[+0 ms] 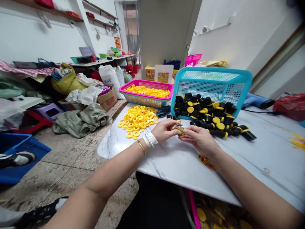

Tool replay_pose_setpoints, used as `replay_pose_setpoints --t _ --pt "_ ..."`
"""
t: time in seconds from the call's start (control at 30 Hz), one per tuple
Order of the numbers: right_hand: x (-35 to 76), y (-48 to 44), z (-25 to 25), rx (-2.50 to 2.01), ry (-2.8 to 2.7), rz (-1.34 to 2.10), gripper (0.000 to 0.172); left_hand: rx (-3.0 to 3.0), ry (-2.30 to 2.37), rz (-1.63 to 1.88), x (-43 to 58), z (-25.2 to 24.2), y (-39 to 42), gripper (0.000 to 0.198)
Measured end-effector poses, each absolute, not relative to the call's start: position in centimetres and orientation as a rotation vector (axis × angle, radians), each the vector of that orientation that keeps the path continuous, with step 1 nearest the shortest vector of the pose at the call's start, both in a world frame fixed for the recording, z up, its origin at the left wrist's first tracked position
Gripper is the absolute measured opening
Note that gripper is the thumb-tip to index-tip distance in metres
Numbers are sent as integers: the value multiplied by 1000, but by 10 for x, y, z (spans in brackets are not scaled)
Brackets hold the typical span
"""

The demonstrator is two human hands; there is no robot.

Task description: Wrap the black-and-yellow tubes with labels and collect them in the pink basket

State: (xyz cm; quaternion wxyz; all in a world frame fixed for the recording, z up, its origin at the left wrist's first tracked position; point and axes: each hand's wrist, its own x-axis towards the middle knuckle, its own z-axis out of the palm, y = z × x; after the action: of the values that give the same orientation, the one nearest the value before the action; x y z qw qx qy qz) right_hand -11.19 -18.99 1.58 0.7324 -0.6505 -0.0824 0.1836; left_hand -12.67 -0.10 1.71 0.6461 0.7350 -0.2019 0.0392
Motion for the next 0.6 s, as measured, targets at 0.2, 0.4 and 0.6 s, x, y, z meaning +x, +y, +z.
replay_pose_setpoints --t 0.2,0.4,0.6 --pt "-106 -197 13 -1520 -345 294 33 1511 -287 -174 -124 14 -2 48" --pt "-110 -201 13 -1569 -674 21 19 1291 -140 -432 -132 19 -4 60" --pt "-113 -201 14 -1562 -712 -89 17 1171 -226 -491 -135 21 -6 57"
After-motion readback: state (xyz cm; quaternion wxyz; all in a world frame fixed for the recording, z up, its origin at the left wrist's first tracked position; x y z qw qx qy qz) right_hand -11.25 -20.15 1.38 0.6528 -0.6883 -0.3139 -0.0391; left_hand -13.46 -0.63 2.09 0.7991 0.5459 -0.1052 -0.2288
